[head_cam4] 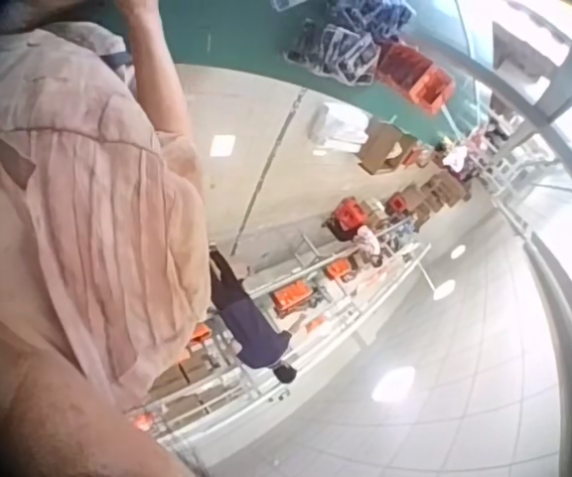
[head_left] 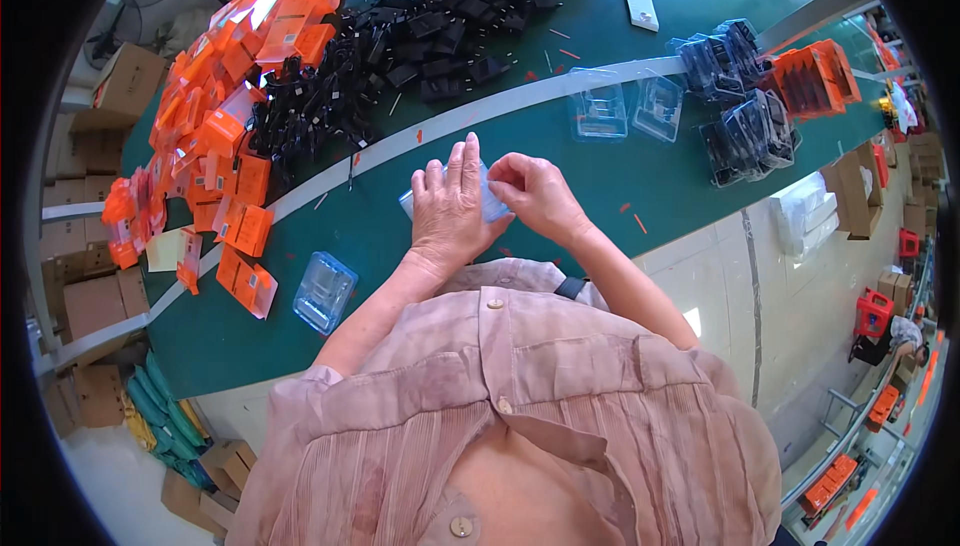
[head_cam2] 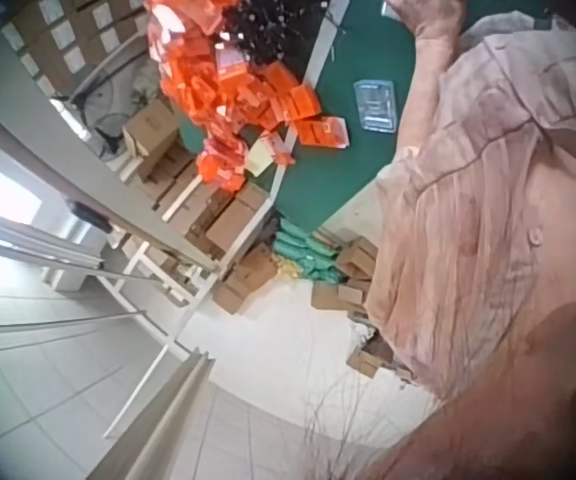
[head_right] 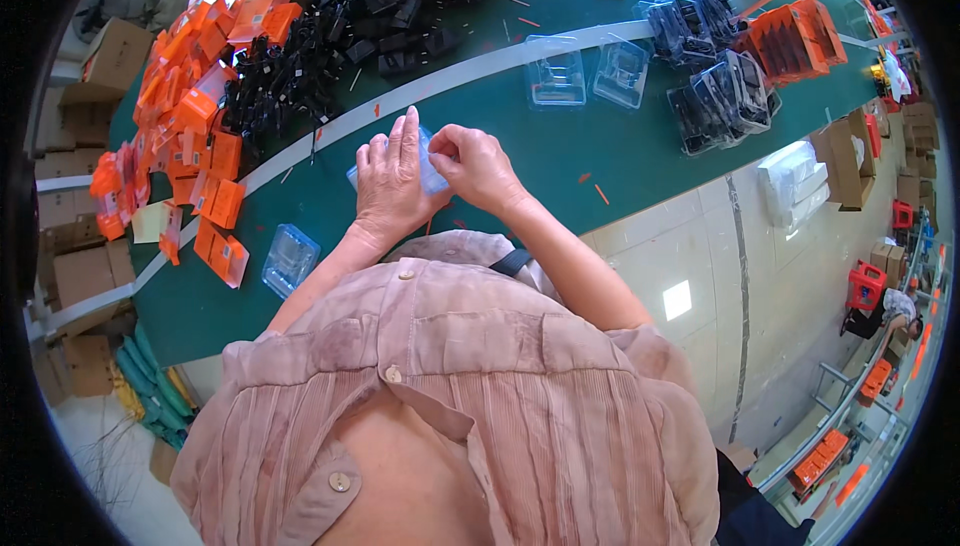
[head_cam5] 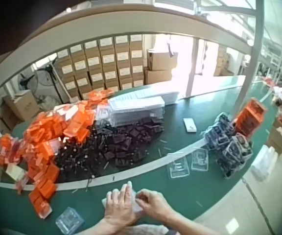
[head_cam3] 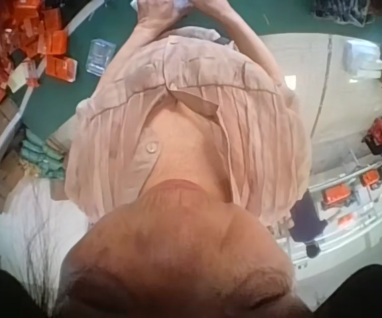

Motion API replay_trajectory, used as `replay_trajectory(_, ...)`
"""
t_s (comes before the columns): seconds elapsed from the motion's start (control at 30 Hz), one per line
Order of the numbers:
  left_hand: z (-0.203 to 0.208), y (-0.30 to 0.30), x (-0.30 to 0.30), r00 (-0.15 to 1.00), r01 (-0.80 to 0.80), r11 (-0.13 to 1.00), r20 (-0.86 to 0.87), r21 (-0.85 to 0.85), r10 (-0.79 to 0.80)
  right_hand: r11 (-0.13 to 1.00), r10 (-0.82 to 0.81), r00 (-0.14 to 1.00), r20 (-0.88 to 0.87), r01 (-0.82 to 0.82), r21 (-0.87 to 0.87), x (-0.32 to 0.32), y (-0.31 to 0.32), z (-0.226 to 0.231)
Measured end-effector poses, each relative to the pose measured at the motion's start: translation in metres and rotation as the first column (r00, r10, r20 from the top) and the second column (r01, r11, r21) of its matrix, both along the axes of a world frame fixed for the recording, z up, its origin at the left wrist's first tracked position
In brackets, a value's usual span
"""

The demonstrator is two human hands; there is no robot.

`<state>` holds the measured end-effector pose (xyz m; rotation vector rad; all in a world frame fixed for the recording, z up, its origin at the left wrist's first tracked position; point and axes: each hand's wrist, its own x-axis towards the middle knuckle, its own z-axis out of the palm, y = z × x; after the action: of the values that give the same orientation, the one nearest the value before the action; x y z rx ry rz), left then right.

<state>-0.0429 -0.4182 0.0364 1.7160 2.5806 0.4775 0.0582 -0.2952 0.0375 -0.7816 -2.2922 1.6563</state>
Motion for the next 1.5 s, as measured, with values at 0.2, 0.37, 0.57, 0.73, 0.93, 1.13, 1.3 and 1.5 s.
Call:
replay_trajectory(0.2, 0.003, -0.004, 0.005, 0.998, 0.009, 1.0, -0.062, 0.008, -0.008, 0.942, 0.101, 0.994, 0.031, -0.085, -0.326, 0.005, 0.016, 0.007)
replay_trajectory(0.37, 0.0, -0.002, 0.003, 0.998, 0.019, 0.999, -0.052, 0.028, -0.017, 0.927, 0.112, 0.994, 0.001, -0.104, -0.359, 0.007, 0.013, 0.005)
replay_trajectory(0.57, 0.001, -0.005, 0.003, 0.999, 0.021, 1.0, -0.045, -0.011, -0.022, 0.942, 0.183, 0.978, 0.102, -0.144, -0.303, 0.002, 0.021, 0.026)
replay_trajectory(0.73, 0.003, -0.004, 0.004, 0.999, 0.027, 0.999, -0.016, -0.039, -0.028, 0.955, 0.229, 0.969, 0.093, -0.205, -0.217, -0.003, 0.024, 0.014)
replay_trajectory(0.93, 0.0, -0.001, -0.003, 0.997, 0.032, 0.999, -0.065, 0.021, -0.031, 0.982, 0.18, 0.977, 0.117, -0.172, -0.082, -0.023, 0.015, 0.005)
replay_trajectory(1.13, 0.004, -0.009, 0.004, 0.992, -0.008, 0.999, -0.126, -0.045, 0.003, 0.808, -0.476, 0.878, -0.053, 0.413, -0.421, 0.028, 0.016, -0.034)
replay_trajectory(1.3, 0.014, -0.007, -0.011, 0.993, 0.037, 0.981, -0.104, -0.188, -0.058, 0.555, -0.752, 0.642, -0.15, 0.494, -0.669, 0.148, 0.054, -0.024)
replay_trajectory(1.5, 0.014, 0.01, 0.013, 0.981, 0.151, 0.978, -0.098, -0.142, -0.166, 0.141, -0.978, 0.208, -0.007, 0.637, -0.758, 0.216, 0.076, -0.123)
